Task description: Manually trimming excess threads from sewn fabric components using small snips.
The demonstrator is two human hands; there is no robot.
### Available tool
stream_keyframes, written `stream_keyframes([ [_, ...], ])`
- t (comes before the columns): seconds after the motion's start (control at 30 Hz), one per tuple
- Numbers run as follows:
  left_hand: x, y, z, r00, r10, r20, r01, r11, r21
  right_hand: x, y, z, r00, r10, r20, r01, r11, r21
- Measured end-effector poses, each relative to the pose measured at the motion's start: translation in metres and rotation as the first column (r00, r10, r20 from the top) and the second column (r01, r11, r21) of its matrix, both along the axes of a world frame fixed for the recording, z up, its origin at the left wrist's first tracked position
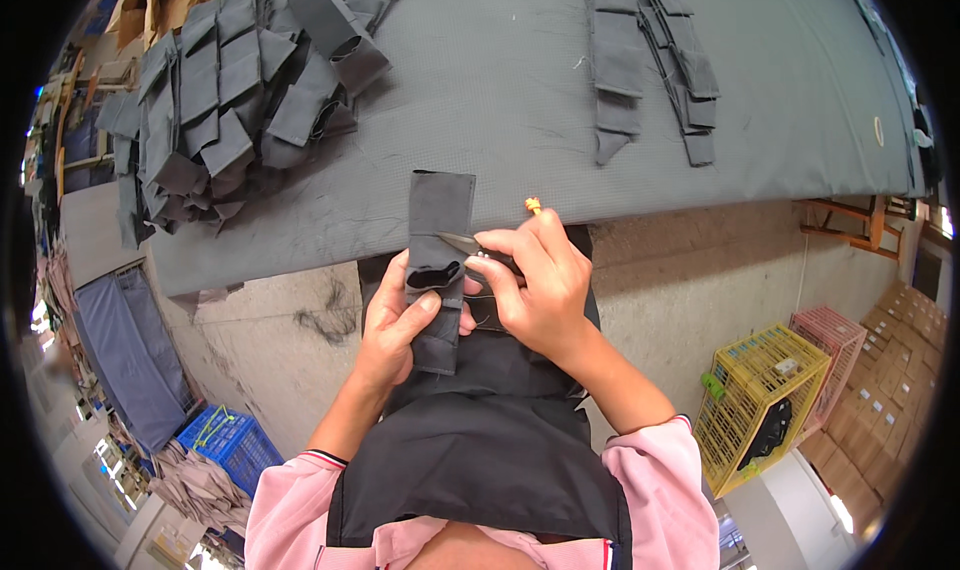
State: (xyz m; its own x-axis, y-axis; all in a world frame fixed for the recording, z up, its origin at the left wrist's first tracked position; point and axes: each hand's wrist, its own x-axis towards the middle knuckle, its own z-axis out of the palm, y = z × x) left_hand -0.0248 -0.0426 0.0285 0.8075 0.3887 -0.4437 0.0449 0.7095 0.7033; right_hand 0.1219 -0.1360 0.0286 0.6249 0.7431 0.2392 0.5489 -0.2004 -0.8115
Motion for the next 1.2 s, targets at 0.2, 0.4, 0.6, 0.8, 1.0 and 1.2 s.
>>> stream_keyframes([
  [0.2, -0.0005, -0.0003, -0.0020, 1.000, -0.012, 0.004, 0.012, 1.000, 0.011, -0.0021, 0.0022, 0.0009, 0.991, 0.050, 0.125, -0.055, 0.998, 0.034],
  [0.4, 0.0002, 0.0004, -0.0020, 0.999, -0.009, -0.050, 0.013, 0.995, 0.095, 0.0016, 0.0073, 0.0014, 0.957, 0.154, 0.245, -0.160, 0.987, 0.004],
  [0.6, 0.0015, 0.0002, 0.0007, 0.997, -0.022, -0.075, 0.027, 0.997, 0.070, 0.0024, 0.0072, -0.0030, 0.912, 0.210, 0.352, -0.228, 0.974, 0.010],
  [0.8, 0.0023, -0.0011, 0.0009, 0.993, -0.044, -0.112, 0.056, 0.992, 0.109, -0.0007, 0.0079, -0.0053, 0.924, 0.132, 0.358, -0.151, 0.988, 0.024],
  [1.0, 0.0019, -0.0032, 0.0003, 0.986, -0.016, -0.163, 0.052, 0.974, 0.221, -0.0022, 0.0066, -0.0041, 0.915, 0.139, 0.379, -0.154, 0.988, 0.008],
  [1.2, 0.0022, -0.0029, 0.0004, 0.979, -0.020, -0.203, 0.082, 0.949, 0.303, -0.0007, -0.0007, -0.0027, 0.961, 0.071, 0.266, -0.091, 0.994, 0.064],
])
